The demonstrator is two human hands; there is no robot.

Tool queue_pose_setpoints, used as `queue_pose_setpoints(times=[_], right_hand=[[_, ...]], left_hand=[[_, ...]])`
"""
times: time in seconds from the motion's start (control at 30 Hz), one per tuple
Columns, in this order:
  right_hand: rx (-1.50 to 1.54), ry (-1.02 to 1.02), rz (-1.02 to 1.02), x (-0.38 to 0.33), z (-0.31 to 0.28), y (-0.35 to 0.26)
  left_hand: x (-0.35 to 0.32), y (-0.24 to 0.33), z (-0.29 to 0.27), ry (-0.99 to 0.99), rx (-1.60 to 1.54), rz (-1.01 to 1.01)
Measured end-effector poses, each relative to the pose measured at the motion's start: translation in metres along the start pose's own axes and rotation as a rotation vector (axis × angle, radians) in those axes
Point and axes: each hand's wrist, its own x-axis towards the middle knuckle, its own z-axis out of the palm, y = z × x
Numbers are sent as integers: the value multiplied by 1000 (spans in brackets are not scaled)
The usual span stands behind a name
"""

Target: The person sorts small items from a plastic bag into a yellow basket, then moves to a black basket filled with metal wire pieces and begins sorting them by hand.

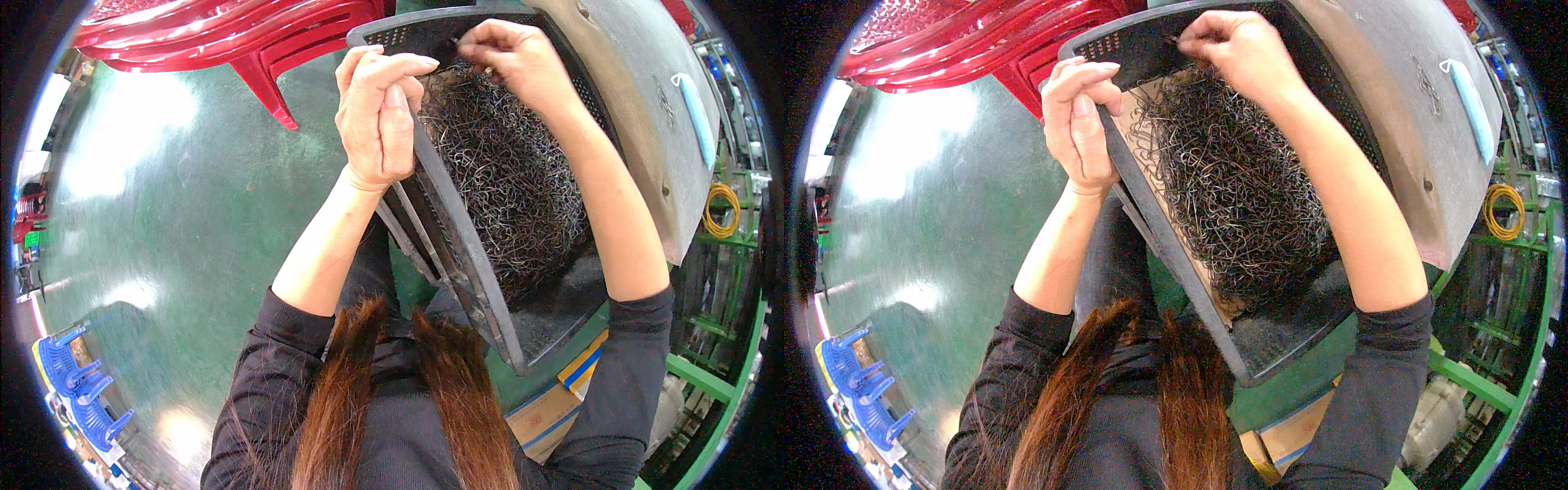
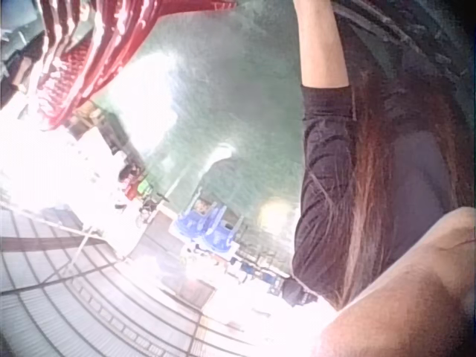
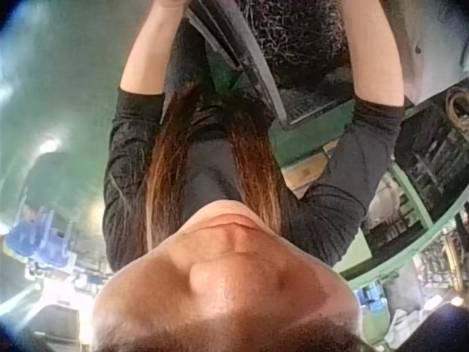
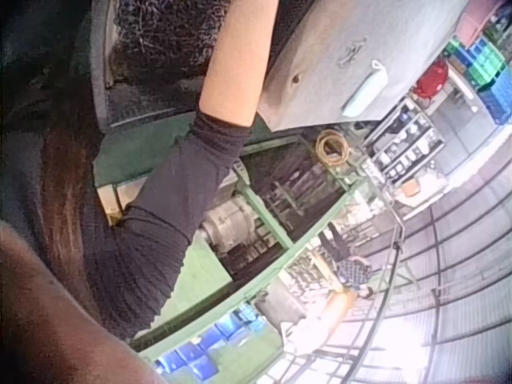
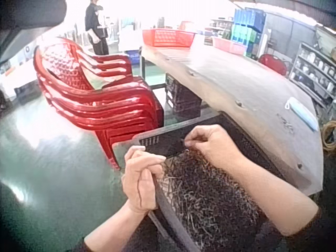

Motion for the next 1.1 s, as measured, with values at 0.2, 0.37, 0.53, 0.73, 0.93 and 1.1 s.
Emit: queue_pose_setpoints(times=[0.2, 0.37, 0.53, 0.73, 0.93, 1.1], right_hand=[[-553, 495, -228, -14, -118, -13], [-854, 572, 141, -67, -238, 22], [-920, 644, -219, -44, -137, 7], [-715, 222, 49, -2, 4, -3], [-405, 288, 190, 6, 33, 31], [-263, 324, 178, 10, 37, 40]], left_hand=[[0, -2, -6, 3, 48, 13], [-1, -3, 2, 18, -38, 10], [-3, -2, -3, 5, 46, -6], [-1, -1, -1, -1, 38, -21], [-1, -2, 1, 92, 8, -13], [-2, 1, 0, 33, 48, -21]])
